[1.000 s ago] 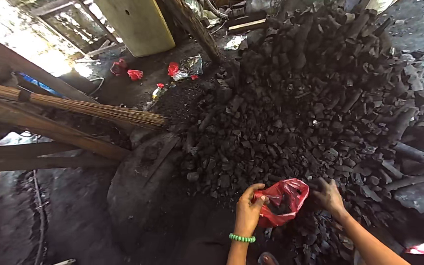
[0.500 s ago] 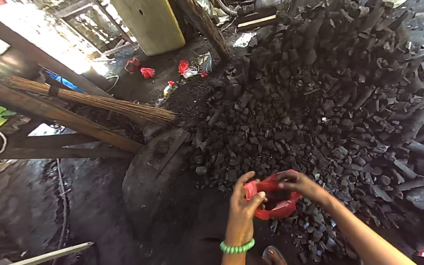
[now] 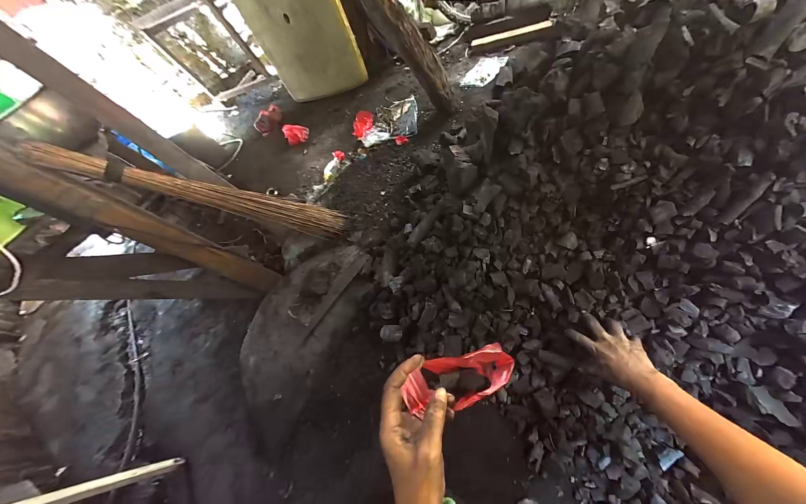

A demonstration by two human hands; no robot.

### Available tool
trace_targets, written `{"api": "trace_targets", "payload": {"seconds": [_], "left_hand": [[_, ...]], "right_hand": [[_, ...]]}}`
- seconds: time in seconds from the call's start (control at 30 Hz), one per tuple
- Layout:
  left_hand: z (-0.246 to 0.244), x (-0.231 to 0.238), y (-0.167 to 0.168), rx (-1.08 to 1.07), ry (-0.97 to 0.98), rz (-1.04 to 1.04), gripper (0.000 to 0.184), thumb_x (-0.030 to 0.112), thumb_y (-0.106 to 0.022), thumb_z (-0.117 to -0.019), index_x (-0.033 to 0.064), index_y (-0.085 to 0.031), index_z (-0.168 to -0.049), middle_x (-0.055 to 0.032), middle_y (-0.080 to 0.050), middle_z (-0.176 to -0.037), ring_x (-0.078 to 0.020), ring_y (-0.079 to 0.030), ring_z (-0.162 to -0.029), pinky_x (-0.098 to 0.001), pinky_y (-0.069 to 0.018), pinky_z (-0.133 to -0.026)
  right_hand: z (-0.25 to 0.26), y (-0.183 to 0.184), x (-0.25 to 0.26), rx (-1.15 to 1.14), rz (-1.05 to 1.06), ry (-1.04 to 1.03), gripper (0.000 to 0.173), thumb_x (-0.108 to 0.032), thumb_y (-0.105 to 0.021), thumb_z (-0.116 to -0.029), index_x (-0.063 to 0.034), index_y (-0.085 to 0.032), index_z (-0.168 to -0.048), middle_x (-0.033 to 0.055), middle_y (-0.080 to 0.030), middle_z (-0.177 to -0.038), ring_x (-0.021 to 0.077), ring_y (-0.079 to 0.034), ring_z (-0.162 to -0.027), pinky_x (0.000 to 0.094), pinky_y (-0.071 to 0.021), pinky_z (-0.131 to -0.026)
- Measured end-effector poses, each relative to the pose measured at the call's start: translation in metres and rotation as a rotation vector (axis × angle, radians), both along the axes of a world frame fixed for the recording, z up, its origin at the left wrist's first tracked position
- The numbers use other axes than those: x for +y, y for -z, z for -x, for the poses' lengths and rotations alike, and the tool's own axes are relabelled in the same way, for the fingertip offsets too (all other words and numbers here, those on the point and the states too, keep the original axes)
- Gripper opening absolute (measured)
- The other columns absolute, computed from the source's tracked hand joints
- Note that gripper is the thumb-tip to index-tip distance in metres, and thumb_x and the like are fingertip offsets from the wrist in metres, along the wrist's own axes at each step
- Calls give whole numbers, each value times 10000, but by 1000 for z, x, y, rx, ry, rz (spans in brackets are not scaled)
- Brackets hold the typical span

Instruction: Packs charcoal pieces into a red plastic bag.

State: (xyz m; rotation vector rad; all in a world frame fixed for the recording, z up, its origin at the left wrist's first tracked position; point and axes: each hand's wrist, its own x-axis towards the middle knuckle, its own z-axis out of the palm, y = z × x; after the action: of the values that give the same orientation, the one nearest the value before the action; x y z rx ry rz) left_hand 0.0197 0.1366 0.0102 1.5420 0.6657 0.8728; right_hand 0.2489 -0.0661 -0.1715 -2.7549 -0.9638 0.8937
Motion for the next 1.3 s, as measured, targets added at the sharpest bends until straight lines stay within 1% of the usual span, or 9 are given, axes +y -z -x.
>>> {"api": "trace_targets", "payload": {"seconds": [0.2, 0.3, 0.4, 0.6, 0.87, 1.0, 1.1, 1.2, 1.3], "left_hand": [[7, 7, -7, -88, -223, 144, 396, 2, -455, -919, -32, -450, -1313, -32, -625, -1104, -65, -667, -731, -213, -580, -593], [9, 7, -7, -109, -251, 201, 389, -4, -431, -935, -13, -437, -1324, -34, -632, -1105, -68, -670, -724, -212, -580, -580], [8, 5, -4, -102, -247, 226, 400, -11, -433, -942, -17, -413, -1341, -41, -628, -1135, -71, -676, -744, -222, -585, -591], [6, 6, -2, -86, -221, 266, 397, -4, -447, -930, -16, -432, -1327, -44, -626, -1131, -73, -677, -740, -221, -589, -598], [8, 5, -3, -135, -65, 391, 387, 53, -470, -903, 4, -466, -1287, -63, -650, -1073, -111, -684, -724, -250, -599, -606], [7, -2, -5, -190, 71, 488, 432, 105, -527, -899, 22, -450, -1315, -106, -662, -1109, -152, -703, -771, -291, -612, -644], [4, -15, -10, -216, 191, 570, 493, 162, -614, -872, 58, -469, -1332, -108, -680, -1101, -171, -714, -804, -314, -621, -675], [4, -25, -14, -267, 295, 696, 536, 201, -706, -836, 94, -515, -1326, -157, -696, -1134, -215, -730, -816, -339, -625, -682], [4, -29, -12, -288, 345, 743, 524, 240, -754, -836, 118, -566, -1310, -173, -697, -1156, -222, -726, -815, -336, -618, -685]], "right_hand": [[-7, -8, 6, 141, -5, 134, 846, -664, -697, -865, -326, -394, -1578, 174, -280, -1658, 530, -316, -1446, 704, -425, -1015], [11, -10, 49, 123, 29, 168, 866, -678, -717, -834, -326, -422, -1567, 206, -229, -1675, 577, -141, -1502, 881, -194, -1024], [37, -3, 85, 112, 110, 31, 818, -487, -780, -851, -270, -440, -1563, 222, -133, -1698, 604, -41, -1506, 918, -30, -1017], [27, 5, 83, 123, 222, -39, 785, -431, -792, -862, -287, -448, -1553, 166, -133, -1711, 600, -98, -1497, 914, -103, -1004], [43, -16, 38, 172, 333, -61, 856, -285, -850, -814, -243, -432, -1560, 251, -105, -1688, 612, -185, -1465, 843, -336, -953], [44, -14, -4, 169, 173, -33, 769, -260, -819, -832, -204, -480, -1520, 278, -230, -1638, 561, -248, -1467, 705, -462, -971], [34, -7, -33, 203, -10, 101, 763, -266, -834, -835, -115, -496, -1503, 319, -297, -1590, 550, -330, -1427, 660, -430, -1059], [27, 0, -62, 236, -266, 257, 538, -149, -798, -873, -16, -609, -1359, 336, -466, -1434, 484, -517, -1285, 587, -441, -1068], [24, 10, -81, 270, -343, 281, 446, -152, -773, -876, -29, -641, -1283, 311, -504, -1390, 470, -511, -1270, 593, -423, -1062]]}}
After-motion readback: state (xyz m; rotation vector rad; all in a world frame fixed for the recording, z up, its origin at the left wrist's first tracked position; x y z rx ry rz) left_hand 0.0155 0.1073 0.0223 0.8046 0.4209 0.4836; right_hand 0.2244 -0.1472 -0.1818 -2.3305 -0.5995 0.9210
